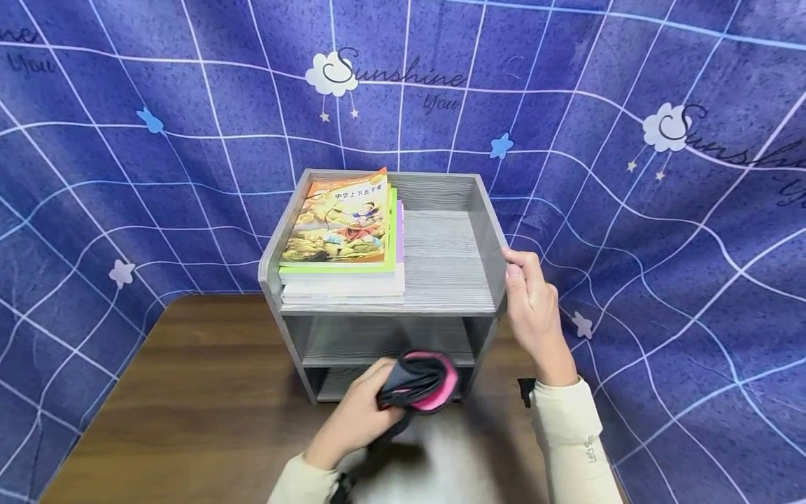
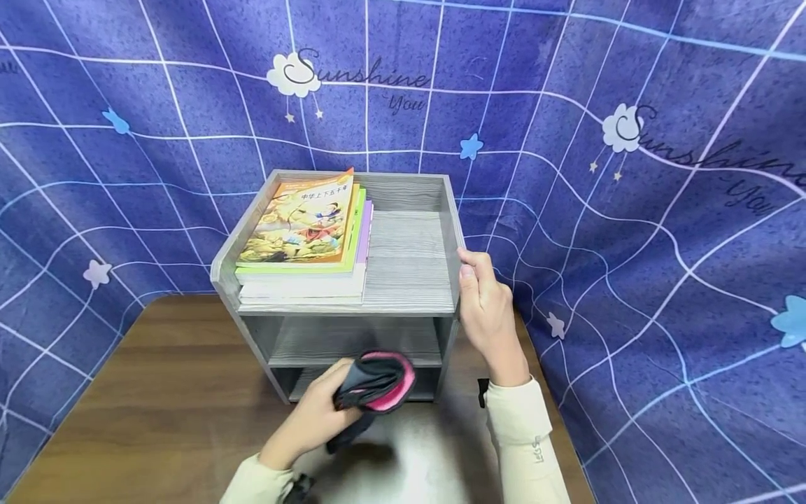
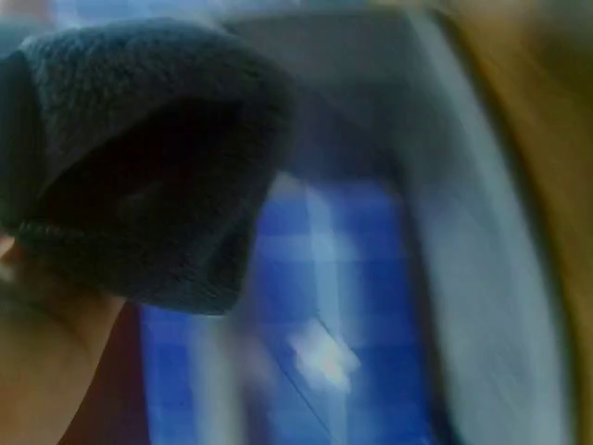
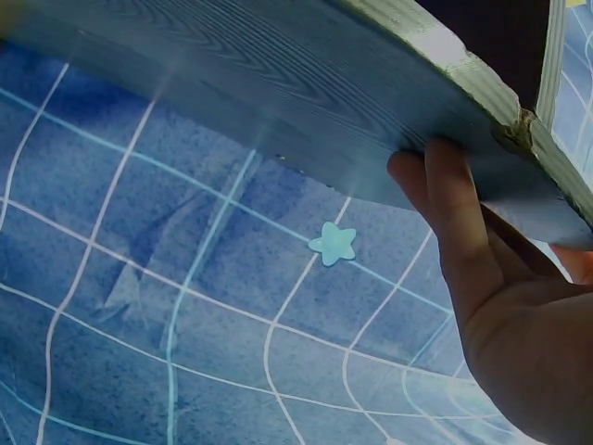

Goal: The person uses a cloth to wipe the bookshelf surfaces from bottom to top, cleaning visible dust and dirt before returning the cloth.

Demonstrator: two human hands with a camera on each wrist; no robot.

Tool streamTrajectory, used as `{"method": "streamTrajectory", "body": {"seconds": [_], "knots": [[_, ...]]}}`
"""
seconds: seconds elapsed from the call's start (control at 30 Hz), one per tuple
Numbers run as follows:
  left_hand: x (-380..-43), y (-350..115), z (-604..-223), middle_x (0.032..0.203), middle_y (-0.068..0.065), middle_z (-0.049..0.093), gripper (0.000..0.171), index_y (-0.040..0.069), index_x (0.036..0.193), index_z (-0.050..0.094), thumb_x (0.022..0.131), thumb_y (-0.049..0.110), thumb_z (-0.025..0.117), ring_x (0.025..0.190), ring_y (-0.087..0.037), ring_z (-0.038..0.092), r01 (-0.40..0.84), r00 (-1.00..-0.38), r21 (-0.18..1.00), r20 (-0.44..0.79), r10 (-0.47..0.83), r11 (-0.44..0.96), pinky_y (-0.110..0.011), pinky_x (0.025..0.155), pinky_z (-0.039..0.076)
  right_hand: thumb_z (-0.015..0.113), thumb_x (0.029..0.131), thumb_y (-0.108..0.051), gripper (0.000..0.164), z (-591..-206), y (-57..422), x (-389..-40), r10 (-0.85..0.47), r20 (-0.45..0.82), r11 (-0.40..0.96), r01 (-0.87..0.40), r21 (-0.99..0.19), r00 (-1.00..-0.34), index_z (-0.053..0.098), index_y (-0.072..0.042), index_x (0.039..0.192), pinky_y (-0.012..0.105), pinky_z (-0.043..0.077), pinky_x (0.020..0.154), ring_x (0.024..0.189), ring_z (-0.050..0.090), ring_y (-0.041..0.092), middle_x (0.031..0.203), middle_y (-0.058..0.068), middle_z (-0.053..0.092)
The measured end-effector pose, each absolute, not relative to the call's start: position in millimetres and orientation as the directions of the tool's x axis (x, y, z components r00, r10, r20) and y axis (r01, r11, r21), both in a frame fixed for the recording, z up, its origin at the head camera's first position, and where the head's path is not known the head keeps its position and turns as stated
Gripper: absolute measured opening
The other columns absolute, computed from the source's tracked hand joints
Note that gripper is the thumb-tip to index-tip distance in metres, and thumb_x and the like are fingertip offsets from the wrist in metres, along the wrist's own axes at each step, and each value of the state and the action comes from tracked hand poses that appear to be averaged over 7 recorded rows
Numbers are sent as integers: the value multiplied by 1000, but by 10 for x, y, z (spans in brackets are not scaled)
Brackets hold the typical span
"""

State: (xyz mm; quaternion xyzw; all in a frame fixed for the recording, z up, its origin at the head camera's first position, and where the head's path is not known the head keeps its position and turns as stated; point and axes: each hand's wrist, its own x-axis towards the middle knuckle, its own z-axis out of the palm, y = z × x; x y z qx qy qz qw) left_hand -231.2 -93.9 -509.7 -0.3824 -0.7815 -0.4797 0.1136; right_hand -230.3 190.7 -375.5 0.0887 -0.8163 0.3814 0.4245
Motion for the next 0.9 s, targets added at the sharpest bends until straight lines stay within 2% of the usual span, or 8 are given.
{"method": "streamTrajectory", "body": {"seconds": [0.1, 0.2, 0.3, 0.43, 0.6, 0.77, 0.9], "knots": [[-2289, -504, -4821, 117, 6, 62, 52, 18, 120, 68, 71, 3, 78, 104, -13, 61, 783, -601, 609, 687, 408, 126, -32, 89, 50, 46, 106, -24, 29, -3754, 1925, -2298, 182, 757, 697, -461, -550, -628, 61, -10, 127, 54, 45, 74, 79, 61, 36, 81, 19, 65], [-2316, -143, -4699, 112, 0, 65, 45, 13, 119, 68, 77, 8, 81, 103, -16, 62, 834, -547, 544, 789, 279, 98, -32, 89, 50, 47, 106, -22, 28, -3759, 1950, -2301, 172, 745, 679, -470, -563, -645, 61, -10, 127, 53, 44, 75, 80, 60, 34, 88, 20, 68], [-2349, 121, -4670, 109, -1, 65, 38, 11, 118, 67, 82, 11, 81, 100, -17, 64, 851, -522, 502, 841, 143, 152, -31, 86, 52, 47, 106, -20, 28, -3761, 1957, -2306, 151, 725, 647, -487, -586, -672, 61, -10, 128, 51, 44, 80, 91, 63, 31, 110, 18, 71], [-2357, 358, -4657, 99, -3, 61, 32, 9, 112, 66, 85, 15, 80, 87, -19, 64, 822, -489, 464, 872, -7, 329, -34, 72, 54, 47, 106, -20, 29, -3743, 1950, -2302, 134, 705, 625, -493, -605, -696, 62, -10, 129, 50, 44, 90, 113, 63, 28, 131, 11, 66], [-2347, 527, -4608, 88, -5, 58, 30, 6, 102, 63, 80, 15, 81, 74, -23, 61, 752, -439, 431, 892, -110, 498, -38, 56, 51, 47, 106, -23, 29, -3728, 1953, -2287, 141, 718, 638, -492, -592, -682, 61, -10, 128, 49, 46, 89, 112, 64, 28, 130, 11, 66], [-2355, 541, -4579, 85, -4, 57, 29, 7, 95, 61, 78, 17, 82, 70, -24, 62, 736, -430, 437, 892, -142, 518, -38, 53, 50, 48, 106, -23, 29, -3727, 1947, -2283, 160, 742, 643, -502, -579, -651, 62, -9, 126, 45, 46, 87, 110, 64, 26, 129, 10, 67], [-2372, 426, -4568, 82, -4, 56, 26, 8, 91, 60, 80, 18, 80, 66, -25, 60, 728, -425, 450, 888, -175, 518, -39, 51, 48, 48, 105, -23, 28, -3726, 1938, -2286, 166, 750, 646, -504, -573, -640, 63, -8, 125, 42, 44, 84, 103, 64, 24, 129, 9, 67]]}}
